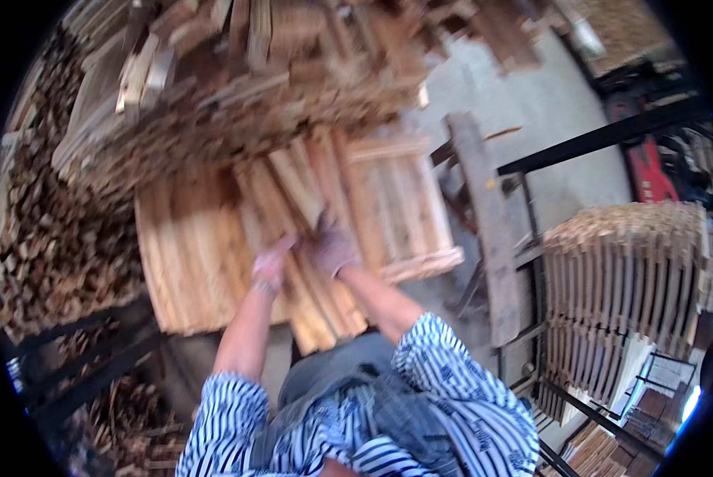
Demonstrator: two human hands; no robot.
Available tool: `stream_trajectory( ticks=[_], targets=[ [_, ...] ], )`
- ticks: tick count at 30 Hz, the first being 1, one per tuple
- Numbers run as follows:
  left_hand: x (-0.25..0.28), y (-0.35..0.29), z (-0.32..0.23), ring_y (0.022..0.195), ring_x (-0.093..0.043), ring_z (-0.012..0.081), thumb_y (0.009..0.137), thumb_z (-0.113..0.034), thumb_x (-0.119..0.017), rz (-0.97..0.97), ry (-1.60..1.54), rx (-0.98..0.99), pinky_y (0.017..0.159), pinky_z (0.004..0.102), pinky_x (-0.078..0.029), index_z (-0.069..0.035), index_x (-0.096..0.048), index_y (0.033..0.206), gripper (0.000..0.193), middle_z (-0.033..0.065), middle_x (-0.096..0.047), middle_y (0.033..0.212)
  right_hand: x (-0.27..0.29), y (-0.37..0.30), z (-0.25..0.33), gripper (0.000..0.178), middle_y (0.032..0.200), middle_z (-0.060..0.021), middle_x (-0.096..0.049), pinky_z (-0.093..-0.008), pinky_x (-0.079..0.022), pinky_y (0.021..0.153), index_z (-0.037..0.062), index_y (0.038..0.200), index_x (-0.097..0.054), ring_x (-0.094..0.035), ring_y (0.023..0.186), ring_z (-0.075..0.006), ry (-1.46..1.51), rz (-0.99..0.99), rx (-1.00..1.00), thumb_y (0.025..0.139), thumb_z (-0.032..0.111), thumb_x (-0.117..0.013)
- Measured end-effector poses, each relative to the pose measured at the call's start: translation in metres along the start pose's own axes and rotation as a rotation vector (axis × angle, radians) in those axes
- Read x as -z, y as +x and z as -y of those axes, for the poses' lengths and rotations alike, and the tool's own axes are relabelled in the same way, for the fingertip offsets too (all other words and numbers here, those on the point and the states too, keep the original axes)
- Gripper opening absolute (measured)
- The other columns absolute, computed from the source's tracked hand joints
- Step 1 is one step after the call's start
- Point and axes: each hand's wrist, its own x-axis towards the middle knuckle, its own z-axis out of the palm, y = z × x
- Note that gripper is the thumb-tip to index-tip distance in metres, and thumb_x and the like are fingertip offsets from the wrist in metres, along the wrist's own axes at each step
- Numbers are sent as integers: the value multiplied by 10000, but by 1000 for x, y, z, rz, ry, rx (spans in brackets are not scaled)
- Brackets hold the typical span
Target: The person repeatedly lifts bundles of wooden planks from a pile on the floor and stacks them onto a large, organized stack of lumber. The person wears gloves and uses both hands to carry and align the wood pieces.
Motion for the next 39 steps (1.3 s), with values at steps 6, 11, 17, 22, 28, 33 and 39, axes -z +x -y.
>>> stream_trajectory(
  ticks=[6, 11, 17, 22, 28, 33, 39],
  targets=[
    [-17, 24, -29, 1370, -331, 251, 988, -256, -362, 25, -1344, 747, 1093, 275, -234, 35, -243, 1448, 557, 151, -340, 1498, -6, 12, -27, 839, 1203, -282, -544, -431, -467, 934, -7, 1383, -304, -547, 1131, -405, -56, -64, -132, 750, 367, -710],
    [-61, 45, 30, 1281, -435, 234, 855, -238, -665, -41, -1268, 601, 1062, 361, -335, 63, -383, 1354, 647, 162, -470, 1376, 49, 8, -79, 691, 1080, -302, -612, -452, -492, 880, -10, 1329, -376, -602, 1036, -418, 174, -187, -81, 768, 271, -666],
    [-20, 28, -22, 1199, -501, 279, 801, -252, -745, -202, -1047, 805, 1038, 412, -358, 58, -427, 1310, 675, 183, -541, 1291, 121, 37, -119, 677, 1044, -255, -624, -449, -510, 853, 16, 1360, -335, -628, 1000, -382, -122, -246, -181, 852, 353, -629],
    [-25, 26, -15, 1190, -503, 271, 790, -237, -760, -222, -1088, 705, 1035, 416, -362, 47, -439, 1302, 667, 172, -543, 1282, 45, 56, -91, 734, 1202, -229, -524, -503, -508, 852, 107, 1383, -254, -607, 1043, -388, -373, -502, -168, 822, 349, -661],
    [-23, 30, -12, 1171, -504, 228, 822, -221, -728, -221, -1023, 838, 1019, 400, -372, -1, -524, 1280, 547, 107, -578, 1260, 91, 69, -140, 762, 1039, -239, -600, -442, -508, 818, 32, 1359, -314, -612, 977, -394, 2, -245, -102, 757, 302, -696],
    [-23, 30, -12, 1223, -471, 277, 797, -254, -756, -184, -1050, 759, 1062, 399, -330, 18, -372, 1359, 732, 148, -496, 1350, 60, 96, -176, 536, 977, -249, -626, -454, -499, 815, 36, 1174, -440, -621, 955, -408, 64, -261, -161, 745, 263, -669],
    [-40, 30, 23, 1213, -480, 271, 809, -260, -746, -153, -1138, 734, 1056, 398, -334, 29, -410, 1331, 684, 154, -523, 1319, 81, 92, -174, 508, 970, -256, -636, -468, -497, 792, 25, 1158, -444, -629, 908, -420, 245, -248, -150, 767, 268, -660]
  ],
)
